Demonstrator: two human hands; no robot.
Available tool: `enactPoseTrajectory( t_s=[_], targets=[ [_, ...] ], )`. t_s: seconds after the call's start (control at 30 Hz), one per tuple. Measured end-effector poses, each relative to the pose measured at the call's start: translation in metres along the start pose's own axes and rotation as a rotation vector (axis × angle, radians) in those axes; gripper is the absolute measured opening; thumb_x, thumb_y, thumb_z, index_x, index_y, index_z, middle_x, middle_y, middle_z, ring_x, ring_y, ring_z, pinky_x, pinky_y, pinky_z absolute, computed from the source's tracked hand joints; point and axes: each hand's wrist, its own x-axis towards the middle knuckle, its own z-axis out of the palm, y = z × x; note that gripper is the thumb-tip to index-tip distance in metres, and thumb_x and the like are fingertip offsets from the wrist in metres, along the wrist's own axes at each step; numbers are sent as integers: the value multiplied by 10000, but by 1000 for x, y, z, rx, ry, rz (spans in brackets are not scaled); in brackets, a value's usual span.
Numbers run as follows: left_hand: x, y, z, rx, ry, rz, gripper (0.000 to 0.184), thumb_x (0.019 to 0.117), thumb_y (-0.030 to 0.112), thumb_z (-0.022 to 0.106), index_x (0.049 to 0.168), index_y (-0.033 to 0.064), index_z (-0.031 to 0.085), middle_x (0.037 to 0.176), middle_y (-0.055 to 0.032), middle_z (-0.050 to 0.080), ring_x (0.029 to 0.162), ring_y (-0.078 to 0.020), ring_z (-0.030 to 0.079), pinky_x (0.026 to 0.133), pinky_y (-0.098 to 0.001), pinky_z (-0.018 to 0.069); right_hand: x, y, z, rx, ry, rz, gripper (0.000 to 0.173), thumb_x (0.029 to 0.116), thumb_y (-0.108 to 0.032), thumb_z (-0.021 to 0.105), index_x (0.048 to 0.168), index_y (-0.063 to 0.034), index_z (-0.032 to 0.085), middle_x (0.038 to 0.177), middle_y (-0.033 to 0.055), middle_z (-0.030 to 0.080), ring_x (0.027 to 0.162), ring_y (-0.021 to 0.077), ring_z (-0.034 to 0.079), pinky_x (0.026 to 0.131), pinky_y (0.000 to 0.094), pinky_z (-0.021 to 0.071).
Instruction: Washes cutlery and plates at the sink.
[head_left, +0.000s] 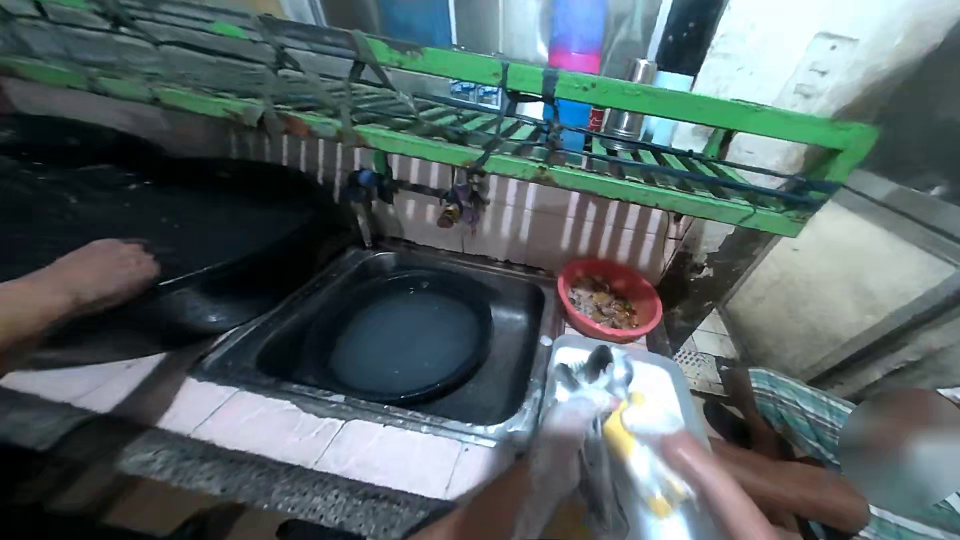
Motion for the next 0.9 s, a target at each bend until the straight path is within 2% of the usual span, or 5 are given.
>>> enactPoseTrajectory(
  t_s=[0.13, 0.27, 0.43, 0.6, 0.9],
  targets=[
    [11, -18, -7, -153, -107, -61, 230, 1040, 170, 535, 1106, 7, 683, 955, -87, 719, 898, -178, 690, 836, -367, 577, -15, -11, 19, -260, -308, 122, 467, 1052, -263, 550, 1383, 65, 535, 1343, 283, 585, 1255, 359, 567, 1090, 519, 430],
    [24, 3, -3, -287, 12, -136, 189, 1080, 136, 456, 1133, 25, 599, 728, -43, 573, 559, -154, 585, 571, -341, 581, -22, 14, 0, -499, -475, 185, 452, 970, -279, 693, 1299, 22, 621, 1233, 254, 653, 1161, 369, 625, 1018, 565, 470],
    [16, 15, 16, 254, 110, -333, 128, 1001, 184, 631, 1055, 68, 633, 691, -2, 556, 520, -109, 535, 498, -270, 489, -18, 4, -23, -38, 150, 82, 530, 871, -193, 802, 1320, 2, 599, 1177, 170, 687, 1089, 250, 666, 969, 445, 539],
    [5, 6, 40, 257, 116, -327, 80, 955, 40, 625, 1001, 19, 562, 670, -38, 594, 504, -119, 580, 486, -260, 518, 5, 1, 0, 259, 530, -17, 479, 873, -105, 788, 1294, 43, 615, 1169, 193, 691, 1082, 258, 667, 968, 448, 537],
    [4, 6, 34, 460, 216, -250, 129, 969, 124, 626, 1035, 21, 585, 723, -37, 554, 577, -129, 542, 546, -291, 477, 29, -4, 6, 42, 541, -40, 524, 906, -186, 765, 1346, 48, 602, 1267, 240, 668, 1209, 329, 636, 1077, 509, 469]
  ],
)
